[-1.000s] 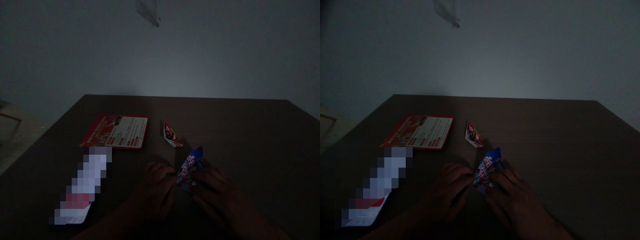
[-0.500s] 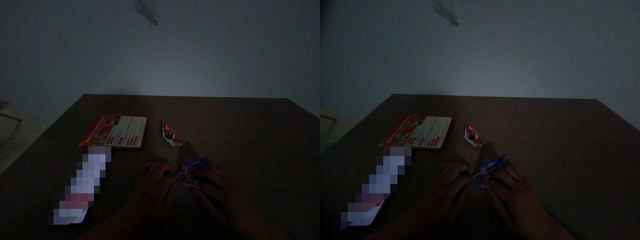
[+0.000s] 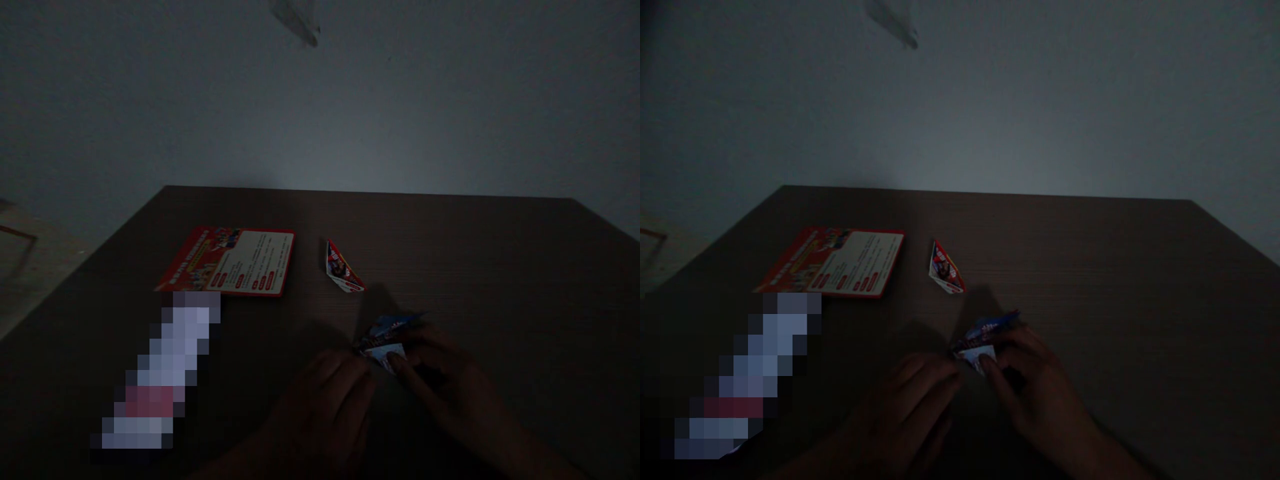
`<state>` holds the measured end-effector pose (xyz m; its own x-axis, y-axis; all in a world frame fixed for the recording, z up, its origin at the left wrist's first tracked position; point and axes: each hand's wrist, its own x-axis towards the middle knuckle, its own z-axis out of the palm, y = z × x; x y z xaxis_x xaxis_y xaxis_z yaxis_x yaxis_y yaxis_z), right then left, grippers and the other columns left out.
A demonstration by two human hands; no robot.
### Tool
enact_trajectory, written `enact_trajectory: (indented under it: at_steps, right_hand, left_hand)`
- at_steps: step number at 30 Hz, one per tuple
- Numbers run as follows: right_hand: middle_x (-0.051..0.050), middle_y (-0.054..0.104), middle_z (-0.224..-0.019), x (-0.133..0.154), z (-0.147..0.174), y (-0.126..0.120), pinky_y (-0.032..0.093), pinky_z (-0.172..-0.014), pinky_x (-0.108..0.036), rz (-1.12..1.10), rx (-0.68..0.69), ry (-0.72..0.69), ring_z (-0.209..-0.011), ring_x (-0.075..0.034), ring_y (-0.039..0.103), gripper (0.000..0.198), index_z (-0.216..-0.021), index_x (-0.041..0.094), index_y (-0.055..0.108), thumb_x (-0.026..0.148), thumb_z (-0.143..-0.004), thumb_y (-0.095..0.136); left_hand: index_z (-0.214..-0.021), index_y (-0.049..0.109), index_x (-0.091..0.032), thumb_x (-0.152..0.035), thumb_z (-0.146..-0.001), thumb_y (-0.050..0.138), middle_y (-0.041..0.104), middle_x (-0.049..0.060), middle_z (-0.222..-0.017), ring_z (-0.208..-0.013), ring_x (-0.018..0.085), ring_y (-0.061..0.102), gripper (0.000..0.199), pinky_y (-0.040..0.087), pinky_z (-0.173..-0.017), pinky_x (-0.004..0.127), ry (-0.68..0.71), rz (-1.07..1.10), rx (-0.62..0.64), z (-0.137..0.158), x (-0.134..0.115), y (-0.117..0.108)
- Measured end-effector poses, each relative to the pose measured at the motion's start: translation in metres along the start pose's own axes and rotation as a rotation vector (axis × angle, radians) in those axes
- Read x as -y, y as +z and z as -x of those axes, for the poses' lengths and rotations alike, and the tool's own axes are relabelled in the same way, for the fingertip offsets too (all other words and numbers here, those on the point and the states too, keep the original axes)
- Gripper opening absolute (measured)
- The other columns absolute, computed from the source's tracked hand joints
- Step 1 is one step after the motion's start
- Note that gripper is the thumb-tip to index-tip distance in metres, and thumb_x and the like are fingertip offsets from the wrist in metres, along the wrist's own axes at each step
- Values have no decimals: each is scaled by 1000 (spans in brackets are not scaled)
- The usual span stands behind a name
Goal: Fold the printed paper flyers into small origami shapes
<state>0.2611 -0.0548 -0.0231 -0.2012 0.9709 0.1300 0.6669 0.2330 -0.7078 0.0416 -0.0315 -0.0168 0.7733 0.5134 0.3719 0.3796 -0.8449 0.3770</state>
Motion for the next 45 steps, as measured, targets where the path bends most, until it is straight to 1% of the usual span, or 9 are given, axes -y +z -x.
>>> enact_trajectory:
  at_steps: [2,4,7,11,15,20,26,35,45]
  right_hand:
    - [-5,61,-101,-1,1,1,48,-84,-32,-8,-19,30,-98,-19,58,18,-75,22,64,25,-89,53]
    - [-5,62,-99,-1,0,2,49,-82,-32,-11,-39,58,-96,-19,59,19,-74,22,65,26,-89,53]
    - [-5,63,-95,0,-1,3,50,-78,-31,-10,-63,89,-91,-19,61,20,-73,22,66,28,-88,54]
    - [-5,64,-92,1,-3,3,51,-74,-30,5,-78,102,-86,-18,63,21,-71,22,66,29,-88,54]
    - [-5,64,-93,-1,-3,3,51,-74,-30,-5,-73,113,-86,-18,63,19,-75,22,66,30,-88,54]
    - [-7,62,-95,-1,-3,2,49,-79,-33,58,-66,101,-88,-19,61,21,-80,21,64,29,-91,48]
    - [-6,61,-90,3,-5,-2,49,-73,-29,24,-42,72,-83,-17,61,21,-79,20,64,26,-91,48]
    - [-6,64,-88,1,-7,0,51,-70,-28,6,-79,108,-80,-18,63,21,-76,20,66,27,-89,51]
    - [-6,64,-88,0,-7,1,50,-68,-29,29,-79,99,-78,-18,63,23,-73,20,65,27,-90,51]
  left_hand:
    - [-120,52,-9,-23,-89,42,59,13,-121,-112,24,52,35,46,-94,37,28,-52,13,3,-1,6]
    - [-126,48,-9,-26,-90,43,53,13,-130,-120,25,47,41,44,-98,37,14,-80,82,4,-1,9]
    - [-131,43,-7,-32,-90,44,46,14,-138,-127,27,41,48,42,-102,38,-4,-100,154,3,0,8]
    - [-134,40,-6,-33,-91,43,41,15,-142,-130,27,36,51,38,-105,40,15,-105,180,1,0,6]
    - [-135,39,-7,-34,-91,43,40,14,-143,-131,28,35,52,37,-106,42,-13,-87,204,0,0,6]
    - [-136,38,-9,-39,-90,45,36,14,-145,-132,29,34,55,35,-106,44,-66,-61,249,-2,-2,5]
    - [-139,34,-10,-39,-89,45,34,13,-147,-132,29,34,59,32,-107,45,-112,-39,302,-5,-2,0]
    - [-141,31,-13,-47,-90,43,35,11,-146,-131,28,33,62,27,-108,47,-184,-45,290,-4,-3,-1]
    - [-137,37,-12,-48,-89,42,38,13,-144,-128,29,37,60,27,-106,47,-169,-95,263,-3,-2,-1]
